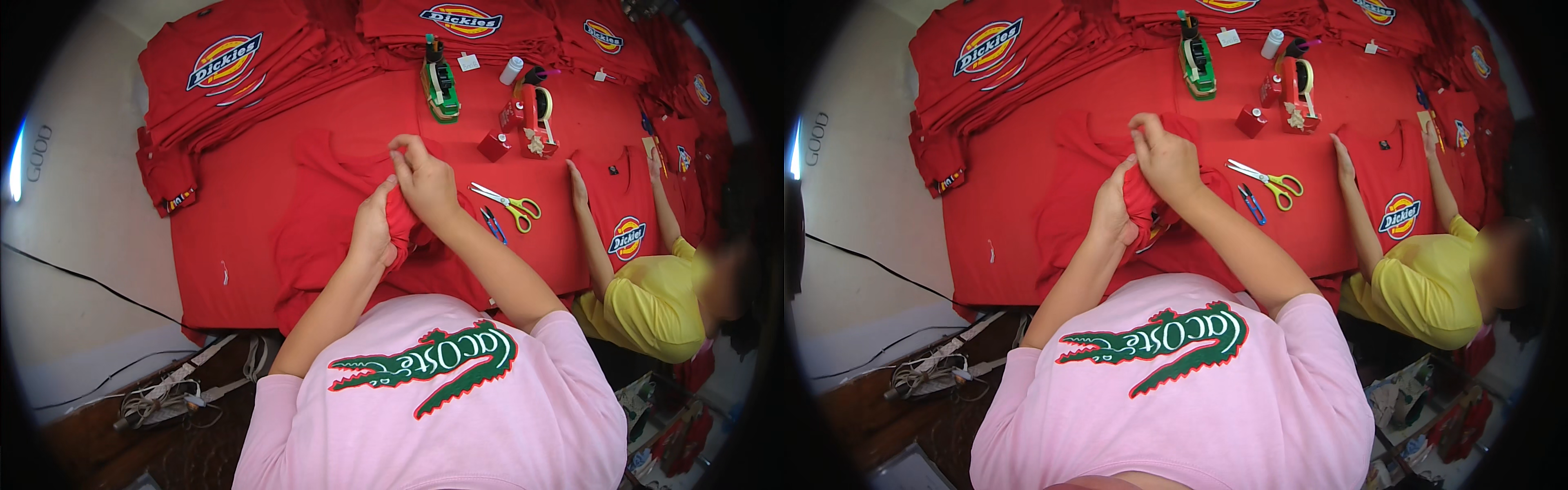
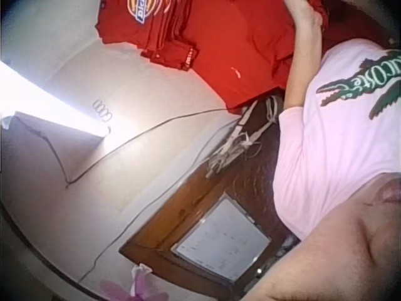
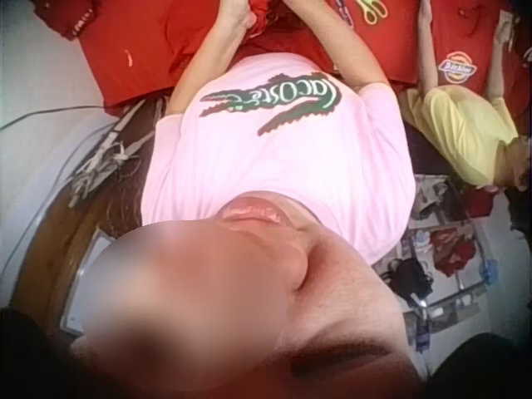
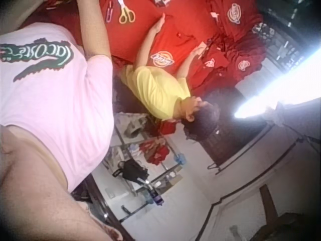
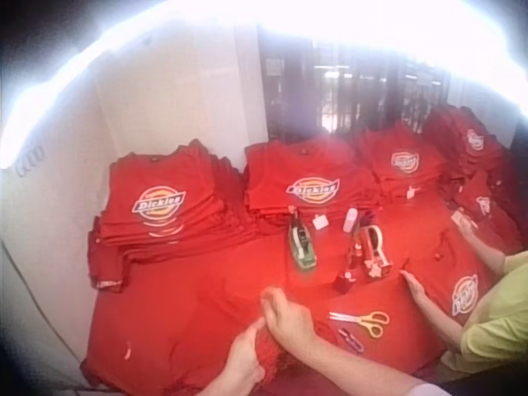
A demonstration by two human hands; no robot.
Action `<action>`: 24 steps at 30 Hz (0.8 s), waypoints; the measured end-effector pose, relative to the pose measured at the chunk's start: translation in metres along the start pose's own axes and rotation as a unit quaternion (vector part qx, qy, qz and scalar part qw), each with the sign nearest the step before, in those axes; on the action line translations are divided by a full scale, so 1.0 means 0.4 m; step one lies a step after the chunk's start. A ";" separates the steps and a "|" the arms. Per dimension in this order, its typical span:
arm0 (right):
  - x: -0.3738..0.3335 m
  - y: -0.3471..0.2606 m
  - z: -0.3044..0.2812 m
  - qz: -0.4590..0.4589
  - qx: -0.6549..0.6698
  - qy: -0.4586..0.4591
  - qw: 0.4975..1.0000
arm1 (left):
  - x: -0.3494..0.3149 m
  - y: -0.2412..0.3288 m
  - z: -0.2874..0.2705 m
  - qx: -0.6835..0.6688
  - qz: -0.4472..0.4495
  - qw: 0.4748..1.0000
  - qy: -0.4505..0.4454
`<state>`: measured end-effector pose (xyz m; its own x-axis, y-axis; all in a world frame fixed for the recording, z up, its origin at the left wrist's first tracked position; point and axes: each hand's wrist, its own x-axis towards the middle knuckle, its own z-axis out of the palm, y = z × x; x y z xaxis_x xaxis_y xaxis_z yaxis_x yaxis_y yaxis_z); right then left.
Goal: The person sorts and cleans red garments on a table. The person lays out the garments, uses a brush and white powder to clean spots, and uses small snips to trim threads.
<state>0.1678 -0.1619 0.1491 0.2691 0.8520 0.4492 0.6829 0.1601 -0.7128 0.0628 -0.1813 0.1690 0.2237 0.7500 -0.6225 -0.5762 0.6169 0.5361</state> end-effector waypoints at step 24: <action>-0.111 -0.069 0.005 -0.248 0.004 -0.058 0.967 | 0.062 -0.021 -0.104 0.066 -0.038 0.992 -0.097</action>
<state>0.1357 -0.2029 0.1477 -0.1685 0.7191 0.6742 0.7027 0.5673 -0.4294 0.0405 -0.1780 0.1253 0.4169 0.7239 -0.5497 -0.4469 0.6898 0.5696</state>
